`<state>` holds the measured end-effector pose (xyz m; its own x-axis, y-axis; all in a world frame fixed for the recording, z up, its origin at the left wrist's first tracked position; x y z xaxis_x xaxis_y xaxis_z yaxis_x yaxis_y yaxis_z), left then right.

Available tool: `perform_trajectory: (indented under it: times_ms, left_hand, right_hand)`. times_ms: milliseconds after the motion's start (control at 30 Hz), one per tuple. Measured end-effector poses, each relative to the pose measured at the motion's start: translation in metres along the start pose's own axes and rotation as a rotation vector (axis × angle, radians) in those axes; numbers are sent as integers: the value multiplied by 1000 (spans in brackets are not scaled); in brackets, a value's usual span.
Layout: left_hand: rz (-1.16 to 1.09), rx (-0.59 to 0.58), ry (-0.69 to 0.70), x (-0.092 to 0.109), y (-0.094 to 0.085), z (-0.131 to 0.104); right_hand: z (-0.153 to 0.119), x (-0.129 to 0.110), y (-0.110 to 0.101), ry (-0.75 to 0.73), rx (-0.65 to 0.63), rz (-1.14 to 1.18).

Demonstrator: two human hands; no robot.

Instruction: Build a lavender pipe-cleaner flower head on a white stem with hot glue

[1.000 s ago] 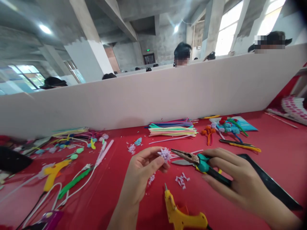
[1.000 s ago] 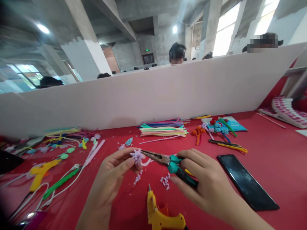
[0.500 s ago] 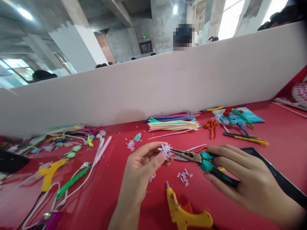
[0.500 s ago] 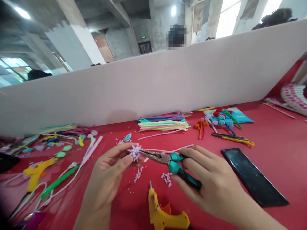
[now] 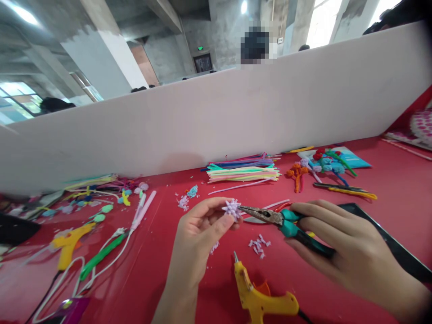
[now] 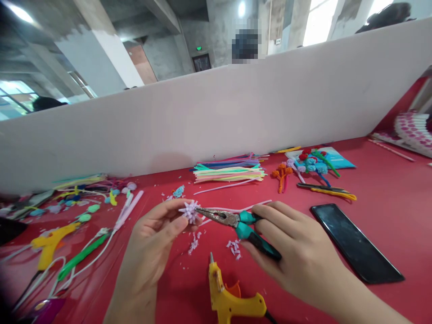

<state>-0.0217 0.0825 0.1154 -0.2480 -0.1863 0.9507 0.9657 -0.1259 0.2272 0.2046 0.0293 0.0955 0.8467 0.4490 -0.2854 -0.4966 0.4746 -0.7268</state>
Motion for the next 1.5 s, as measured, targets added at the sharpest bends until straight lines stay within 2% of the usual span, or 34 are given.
perform_trajectory:
  times_ms: [367,533,700,767,1000,1167,1267,1500]
  left_hand:
    - [76,38,20,2,4,-1]
    - [131,53,38,3,4,-2]
    - [166,43,29,2,4,-3]
    - [181,38,23,2,3,-3]
    - [56,17,-4,2,1,1]
    - [-103,-9,-34,0,1,2]
    - [-144,-47,-41,-3,1,2]
    - [-228,-53,-28,-5,-1,1]
  right_hand:
    - [-1,-7,2,-120,70,-244]
    - [-4,-8,8,-134,62,-360]
    - [-8,-8,10,-125,127,-400]
    - [-9,-9,11,-132,116,-416]
    - [-1,-12,6,-44,127,-236]
    - [3,-10,-1,38,59,4]
    - [3,-10,-1,33,46,16]
    - [2,-13,0,19,58,18]
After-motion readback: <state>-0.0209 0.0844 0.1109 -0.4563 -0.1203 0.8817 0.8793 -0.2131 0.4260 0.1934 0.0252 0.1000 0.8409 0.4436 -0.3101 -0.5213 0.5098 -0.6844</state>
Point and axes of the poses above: each hand's wrist, its own z-axis towards the middle knuckle, its own y-axis out of the palm, x = y × z, the point moved 1 cm from there along z, towards the middle knuckle, and after that the axes turned 10 degrees about y, right-handed, at the moved point
